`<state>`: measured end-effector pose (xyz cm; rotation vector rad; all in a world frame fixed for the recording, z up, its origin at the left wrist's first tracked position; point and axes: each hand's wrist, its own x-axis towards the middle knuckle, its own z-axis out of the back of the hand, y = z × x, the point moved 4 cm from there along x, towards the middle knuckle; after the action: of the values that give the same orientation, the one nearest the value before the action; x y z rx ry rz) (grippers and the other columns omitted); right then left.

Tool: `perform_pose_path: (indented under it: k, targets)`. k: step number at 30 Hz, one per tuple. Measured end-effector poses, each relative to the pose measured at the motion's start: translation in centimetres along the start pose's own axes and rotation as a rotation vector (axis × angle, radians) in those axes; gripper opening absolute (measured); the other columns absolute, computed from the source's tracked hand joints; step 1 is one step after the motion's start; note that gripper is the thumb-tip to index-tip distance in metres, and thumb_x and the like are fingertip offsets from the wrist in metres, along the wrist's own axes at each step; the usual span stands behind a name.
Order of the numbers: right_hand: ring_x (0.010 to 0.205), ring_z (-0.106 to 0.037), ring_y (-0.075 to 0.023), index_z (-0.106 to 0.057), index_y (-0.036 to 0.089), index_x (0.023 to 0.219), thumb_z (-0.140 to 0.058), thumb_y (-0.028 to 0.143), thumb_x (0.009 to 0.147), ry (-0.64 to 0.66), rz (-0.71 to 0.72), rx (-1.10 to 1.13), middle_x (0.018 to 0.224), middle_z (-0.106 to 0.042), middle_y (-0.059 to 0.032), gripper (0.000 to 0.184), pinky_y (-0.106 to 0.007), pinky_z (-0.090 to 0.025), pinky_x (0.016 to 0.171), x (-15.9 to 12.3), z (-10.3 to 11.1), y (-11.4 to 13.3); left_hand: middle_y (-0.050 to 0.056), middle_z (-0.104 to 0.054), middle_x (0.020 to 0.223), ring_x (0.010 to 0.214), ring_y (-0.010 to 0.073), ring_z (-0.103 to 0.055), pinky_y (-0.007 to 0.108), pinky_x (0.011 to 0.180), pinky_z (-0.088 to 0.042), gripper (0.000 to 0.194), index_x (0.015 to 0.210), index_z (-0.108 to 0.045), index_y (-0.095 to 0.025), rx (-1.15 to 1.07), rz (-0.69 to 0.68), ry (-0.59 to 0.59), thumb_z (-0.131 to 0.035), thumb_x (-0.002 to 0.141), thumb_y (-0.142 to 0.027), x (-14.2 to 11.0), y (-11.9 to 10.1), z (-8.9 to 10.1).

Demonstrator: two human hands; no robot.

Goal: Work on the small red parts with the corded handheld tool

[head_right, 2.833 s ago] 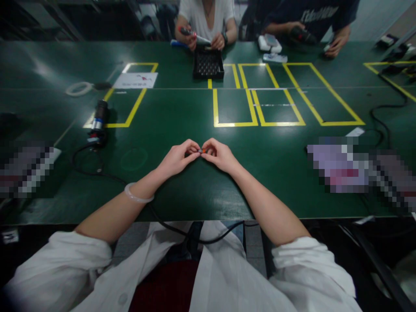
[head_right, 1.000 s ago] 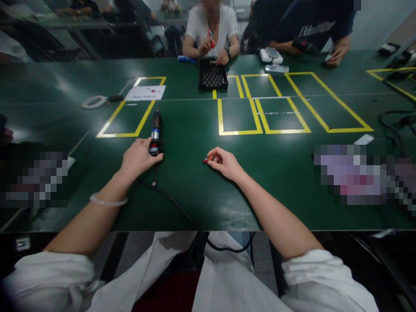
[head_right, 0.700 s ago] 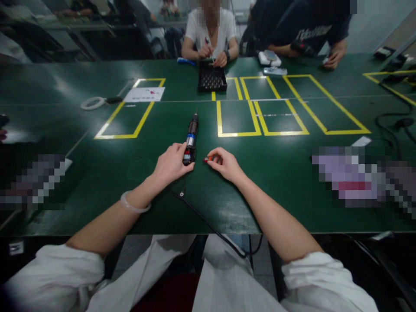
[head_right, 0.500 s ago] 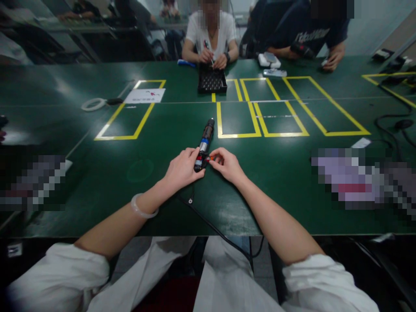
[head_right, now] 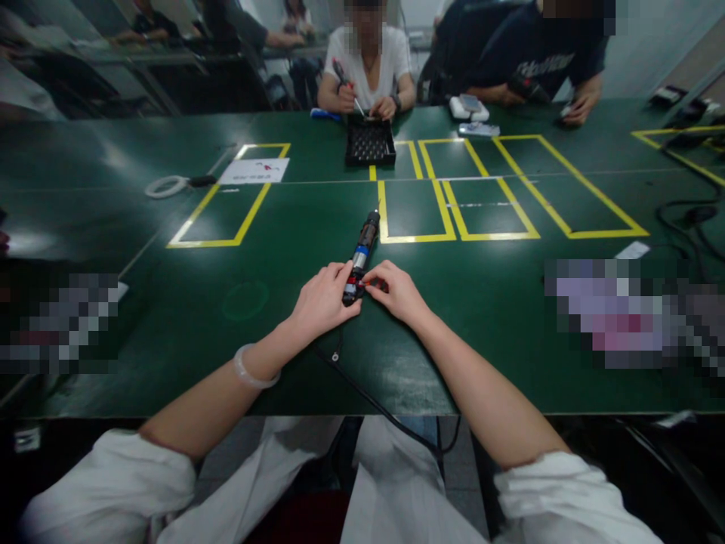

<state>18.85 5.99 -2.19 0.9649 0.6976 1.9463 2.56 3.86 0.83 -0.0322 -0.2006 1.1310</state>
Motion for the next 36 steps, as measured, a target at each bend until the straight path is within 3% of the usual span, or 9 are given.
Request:
perform_pose_path:
  k: [9,17,23,30,36]
  targets:
    - [0.068,-0.06,-0.0166,-0.07,0.02,0.092,-0.064,0.024,0.086,-0.054,-0.041,-0.051,0.083,-0.067,-0.0044,0.01,-0.03,-0.047,0.066,-0.1,-0.1,0.4,0.019,-0.053,0.126,0.11,0.0332,-0.054,0.043,0.088,-0.048,0.068,0.146,-0.038,-0.01,0.02,0.015,0.004,-0.053,0.087,-0.041,0.4,-0.6,-0.2]
    - [0.07,-0.062,-0.018,-0.066,0.021,0.091,-0.058,0.021,0.087,-0.092,-0.043,-0.093,0.08,-0.069,-0.0033,0.01,-0.031,-0.047,0.069,-0.3,0.0,1.0,0.02,-0.055,0.116,0.106,0.0344,-0.054,0.044,0.082,-0.048,0.062,0.143,-0.042,-0.011,0.049,0.105,-0.039,-0.048,0.093,-0.047,1.5,-1.2,-0.2]
    - [0.07,-0.06,-0.0163,-0.065,0.02,0.095,-0.057,0.021,0.088,-0.045,-0.003,-0.042,0.088,-0.069,-0.0045,0.01,-0.03,-0.048,0.068,-0.4,-0.2,1.3,0.018,-0.055,0.117,0.107,0.0325,-0.054,0.042,0.081,-0.049,0.065,0.147,-0.04,-0.015,0.062,0.112,-0.023,-0.049,0.093,-0.05,1.4,-0.4,-0.1]
    - [0.07,-0.058,-0.0146,-0.065,0.019,0.097,-0.055,0.02,0.09,-0.005,0.015,-0.035,0.084,-0.065,-0.0032,0.011,-0.027,-0.046,0.066,-0.6,-0.3,0.4,0.015,-0.054,0.118,0.108,0.0309,-0.052,0.04,0.085,-0.046,0.066,0.149,-0.038,-0.018,0.171,0.114,0.001,-0.05,0.094,-0.052,0.4,2.4,0.7]
    - [0.067,-0.058,-0.0143,-0.065,0.019,0.093,-0.056,0.019,0.091,0.018,0.001,-0.044,0.08,-0.064,-0.0027,0.01,-0.027,-0.045,0.065,-0.5,-0.3,0.6,0.017,-0.054,0.125,0.106,0.0321,-0.054,0.04,0.083,-0.046,0.067,0.15,-0.038,-0.017,0.226,0.231,0.02,-0.043,0.095,-0.055,-1.5,8.4,2.0]
